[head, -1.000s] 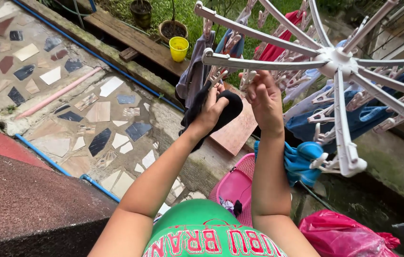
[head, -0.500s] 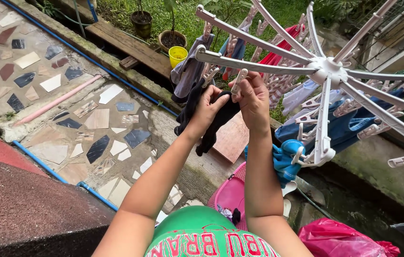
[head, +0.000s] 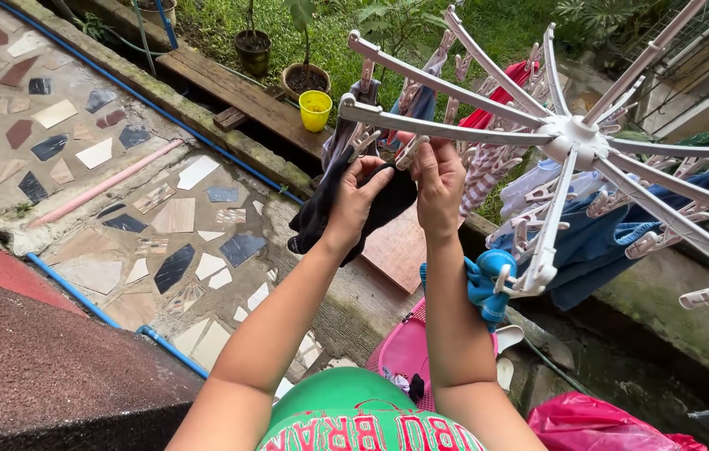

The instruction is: Hanging various pieces of laundry such as socks and shirts on a circular drying rack with clips.

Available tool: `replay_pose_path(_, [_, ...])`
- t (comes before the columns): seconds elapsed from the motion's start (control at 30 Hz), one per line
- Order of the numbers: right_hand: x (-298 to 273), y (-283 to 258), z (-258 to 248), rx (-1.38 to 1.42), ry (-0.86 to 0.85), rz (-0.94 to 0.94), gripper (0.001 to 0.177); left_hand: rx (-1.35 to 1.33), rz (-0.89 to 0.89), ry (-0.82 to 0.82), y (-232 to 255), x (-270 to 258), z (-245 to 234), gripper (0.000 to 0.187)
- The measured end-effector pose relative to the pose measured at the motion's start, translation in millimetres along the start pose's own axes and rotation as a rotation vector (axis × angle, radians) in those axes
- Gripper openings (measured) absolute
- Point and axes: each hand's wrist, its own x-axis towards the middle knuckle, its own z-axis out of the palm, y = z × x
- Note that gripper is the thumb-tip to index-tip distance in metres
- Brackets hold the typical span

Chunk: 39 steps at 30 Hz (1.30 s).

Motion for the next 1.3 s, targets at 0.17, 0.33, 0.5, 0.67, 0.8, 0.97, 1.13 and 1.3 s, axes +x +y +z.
replay_pose_path(0.17, [-4.1, 20.0, -8.2, 0.087, 0.024, -0.008, 0.02, 0.011, -0.039, 0.025, 0.5, -4.5, -0.3, 0.01])
replay_pose_path(0.33, [-8.1, 24.1, -12.4, 0.072, 0.059, -0.002, 0.021, 0.057, -0.022, 0.005, 1.4, -6.4, 3.1, 0.013])
replay_pose_path(0.5, [-10.5, 25.7, -18.2, -0.042, 0.061, 0.009, 0.023, -0.077, 0.023, 0.053, -9.5, -0.2, 9.9, 0.012])
replay_pose_path(0.67, [-29.8, 38.4, -12.9, -0.247, 0.111, 0.01, 0.04, -0.04, 0.018, 0.011, -31.0, 3.8, 3.4, 0.016])
replay_pose_path(0.8, [-63.2, 50.9, -5.4, -0.839, 0.175, -0.113, 0.068, 0.401, 0.139, -0.076, -27.4, -13.5, 0.5, 0.031])
replay_pose_path(0.97, [-104.5, 57.2, -0.8, -0.959, 0.153, -0.213, 0.064, 0.498, 0.211, -0.123, -50.6, -40.9, -11.7, 0.045])
replay_pose_path(1.13, [-142.5, 69.2, 9.8, -0.931, 0.095, -0.148, 0.062, 0.602, 0.106, -0.121, -38.6, -76.6, -21.1, 0.05])
replay_pose_path(1.3, [-182.5, 71.1, 22.5, -0.898, 0.037, -0.111, 0.063, 0.696, 0.162, -0.075, -39.4, -124.6, -32.3, 0.044])
